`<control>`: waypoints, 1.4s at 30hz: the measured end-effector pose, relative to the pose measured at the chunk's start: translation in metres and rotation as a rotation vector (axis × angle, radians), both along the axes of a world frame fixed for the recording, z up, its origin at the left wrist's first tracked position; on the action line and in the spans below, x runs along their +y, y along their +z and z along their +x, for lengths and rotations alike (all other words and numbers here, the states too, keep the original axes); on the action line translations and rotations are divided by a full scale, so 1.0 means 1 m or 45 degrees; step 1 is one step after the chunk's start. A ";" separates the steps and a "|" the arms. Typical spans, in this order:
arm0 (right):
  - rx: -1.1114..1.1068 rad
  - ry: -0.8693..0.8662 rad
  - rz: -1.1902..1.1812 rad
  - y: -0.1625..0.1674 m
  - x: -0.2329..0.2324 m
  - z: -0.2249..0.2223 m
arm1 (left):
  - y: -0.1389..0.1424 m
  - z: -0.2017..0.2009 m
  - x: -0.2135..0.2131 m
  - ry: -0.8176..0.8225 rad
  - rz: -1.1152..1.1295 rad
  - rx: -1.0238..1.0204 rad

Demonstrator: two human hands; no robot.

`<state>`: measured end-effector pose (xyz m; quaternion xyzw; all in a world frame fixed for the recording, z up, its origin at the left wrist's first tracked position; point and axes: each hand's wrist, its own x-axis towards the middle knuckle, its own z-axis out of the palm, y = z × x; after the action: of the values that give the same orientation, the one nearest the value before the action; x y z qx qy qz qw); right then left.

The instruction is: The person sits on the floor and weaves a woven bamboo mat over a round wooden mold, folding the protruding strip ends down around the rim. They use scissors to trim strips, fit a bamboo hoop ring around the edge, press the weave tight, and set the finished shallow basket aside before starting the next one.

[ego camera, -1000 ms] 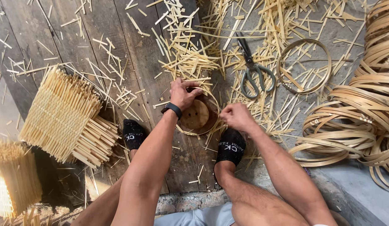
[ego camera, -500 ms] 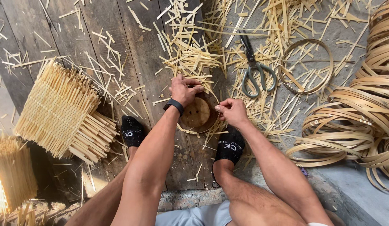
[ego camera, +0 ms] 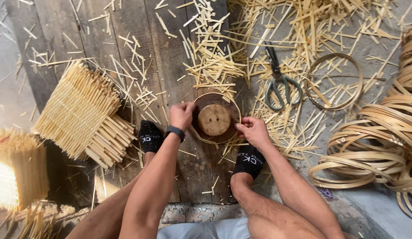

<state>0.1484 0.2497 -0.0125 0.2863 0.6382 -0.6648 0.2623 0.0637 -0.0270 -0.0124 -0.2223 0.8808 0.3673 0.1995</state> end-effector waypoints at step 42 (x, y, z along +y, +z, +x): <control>-0.135 -0.256 0.019 0.012 -0.028 0.027 | -0.014 0.126 0.024 0.822 1.118 -0.361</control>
<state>0.1753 0.2213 -0.0002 0.3856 0.5963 -0.6669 0.2256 0.1896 -0.0028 -0.0266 -0.4238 0.4970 0.7085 0.2673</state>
